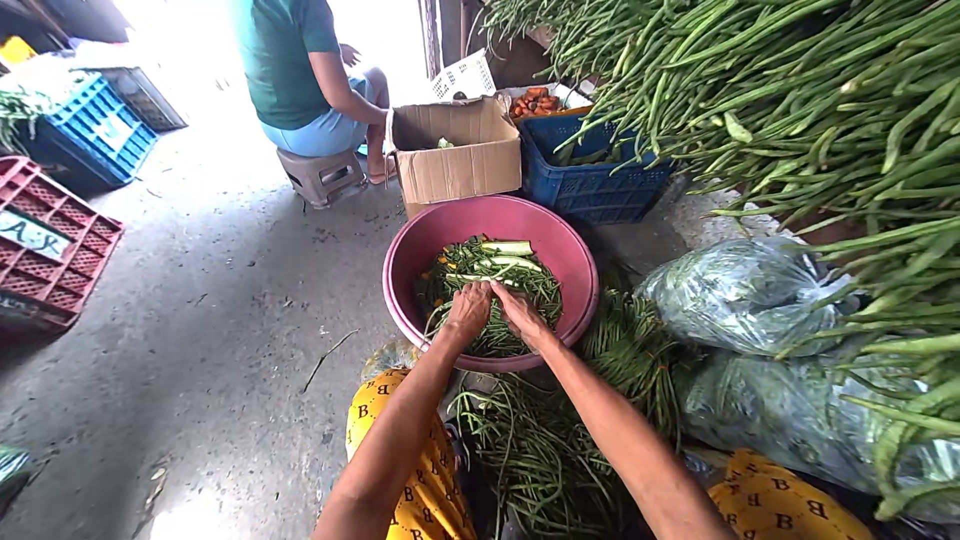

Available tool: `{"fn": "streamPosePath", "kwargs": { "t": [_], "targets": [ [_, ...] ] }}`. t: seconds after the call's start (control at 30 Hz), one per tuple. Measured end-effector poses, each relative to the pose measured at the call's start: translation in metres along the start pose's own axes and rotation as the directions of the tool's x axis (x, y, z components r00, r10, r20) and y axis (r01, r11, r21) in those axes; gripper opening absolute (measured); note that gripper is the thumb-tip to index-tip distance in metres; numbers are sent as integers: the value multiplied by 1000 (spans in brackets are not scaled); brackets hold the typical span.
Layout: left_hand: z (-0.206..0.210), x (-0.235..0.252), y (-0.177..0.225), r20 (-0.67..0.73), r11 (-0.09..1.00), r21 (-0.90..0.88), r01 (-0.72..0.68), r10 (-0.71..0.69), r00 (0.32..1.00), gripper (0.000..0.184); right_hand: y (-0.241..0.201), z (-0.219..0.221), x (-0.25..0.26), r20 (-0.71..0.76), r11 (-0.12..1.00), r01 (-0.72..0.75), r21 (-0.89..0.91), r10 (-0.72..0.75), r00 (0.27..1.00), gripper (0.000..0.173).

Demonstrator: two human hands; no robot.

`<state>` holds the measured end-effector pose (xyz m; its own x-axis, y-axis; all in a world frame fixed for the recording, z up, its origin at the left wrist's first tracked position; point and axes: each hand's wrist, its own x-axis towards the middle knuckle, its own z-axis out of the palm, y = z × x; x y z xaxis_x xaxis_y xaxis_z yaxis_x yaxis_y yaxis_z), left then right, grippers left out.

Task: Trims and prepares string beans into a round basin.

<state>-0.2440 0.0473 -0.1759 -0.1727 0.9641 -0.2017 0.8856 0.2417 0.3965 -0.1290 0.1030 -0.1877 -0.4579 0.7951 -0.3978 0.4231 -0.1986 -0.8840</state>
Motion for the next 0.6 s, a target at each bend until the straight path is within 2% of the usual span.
{"fn": "streamPosePath", "kwargs": {
  "t": [0.1, 0.17, 0.2, 0.27, 0.33, 0.37, 0.43, 0.53, 0.6],
  "targets": [
    [-4, 1, -1, 24, 986, -168, -2, 6, 1000, 37, -14, -11, 4, 58, 936, -170, 309, 160, 985, 55],
    [-7, 1, -3, 15, 931, -363, -29, 37, 999, 40, -16, -20, 9, 77, 937, -210, 280, 196, 978, 58],
    [-8, 1, -4, 6, 892, -449, -49, 57, 998, 42, -16, -23, 10, 83, 960, -186, 208, 172, 982, 57],
    [-9, 1, -4, -4, 810, -579, -98, 117, 993, 51, -17, -26, 9, 108, 999, -30, 17, 28, 994, 53],
    [-8, 0, -3, 10, 738, -665, -116, 163, 987, 56, -18, -27, 10, 137, 975, 160, -153, -139, 981, 55],
    [-7, 0, -3, 20, 712, -693, -114, 176, 984, 57, -16, -28, 12, 143, 952, 239, -191, -214, 966, 50],
    [-8, 0, -4, 23, 679, -724, -121, 199, 980, 63, -15, -30, 14, 150, 936, 313, -158, -291, 945, 40],
    [-8, -1, -6, 31, 631, -766, -127, 233, 972, 76, -14, -32, 14, 171, 957, 287, -33, -278, 945, 29],
    [-10, -4, -4, 20, 536, -837, -110, 230, 973, 82, -15, -33, 13, 157, 955, 291, 47, -295, 943, 22]
  ]
}}
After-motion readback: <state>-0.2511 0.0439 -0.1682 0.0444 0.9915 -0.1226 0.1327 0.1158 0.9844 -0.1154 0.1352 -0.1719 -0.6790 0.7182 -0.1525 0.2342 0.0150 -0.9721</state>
